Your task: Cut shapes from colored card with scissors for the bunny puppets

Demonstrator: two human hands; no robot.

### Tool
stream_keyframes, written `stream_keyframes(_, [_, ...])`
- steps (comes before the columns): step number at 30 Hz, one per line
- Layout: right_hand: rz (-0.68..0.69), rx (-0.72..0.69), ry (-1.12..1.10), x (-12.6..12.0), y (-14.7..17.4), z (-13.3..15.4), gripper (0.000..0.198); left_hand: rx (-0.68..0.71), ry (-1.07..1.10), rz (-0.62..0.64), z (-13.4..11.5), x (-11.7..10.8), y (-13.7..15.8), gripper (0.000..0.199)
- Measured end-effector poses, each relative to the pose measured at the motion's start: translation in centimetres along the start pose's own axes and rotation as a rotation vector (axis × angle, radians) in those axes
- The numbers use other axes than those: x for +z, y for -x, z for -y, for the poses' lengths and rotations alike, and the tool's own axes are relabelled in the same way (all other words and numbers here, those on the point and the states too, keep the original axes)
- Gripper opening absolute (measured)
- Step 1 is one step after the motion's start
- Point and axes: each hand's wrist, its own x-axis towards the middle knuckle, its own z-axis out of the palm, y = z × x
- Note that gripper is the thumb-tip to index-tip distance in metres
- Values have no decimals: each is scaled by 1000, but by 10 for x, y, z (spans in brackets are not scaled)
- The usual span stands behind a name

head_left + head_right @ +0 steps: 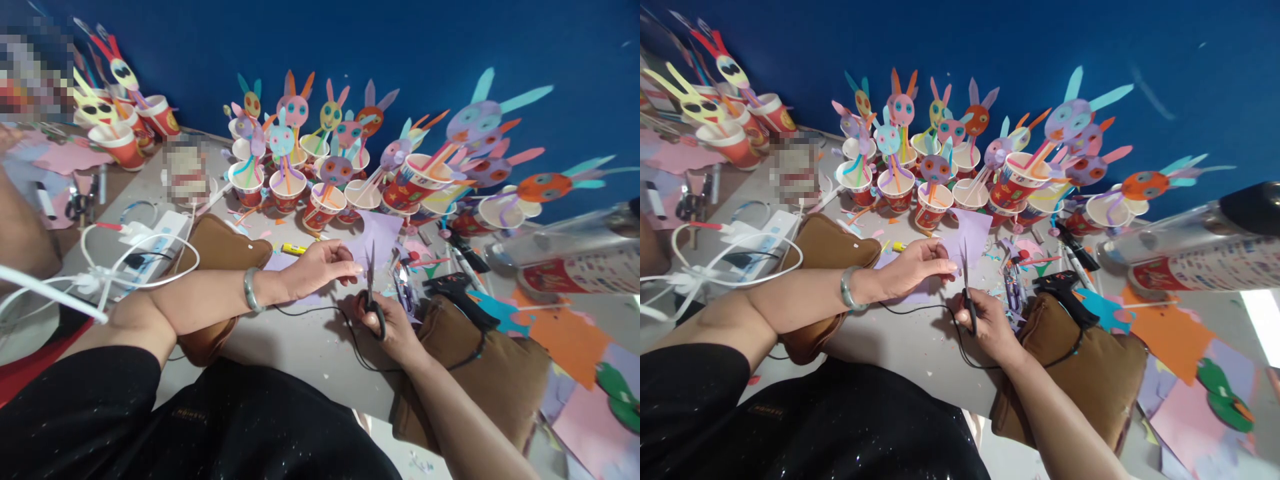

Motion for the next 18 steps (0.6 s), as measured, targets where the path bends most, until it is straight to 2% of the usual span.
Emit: stream_keyframes(18, [-6, 9, -5, 0, 1, 0, 65, 11, -4, 14, -2, -4, 0, 27])
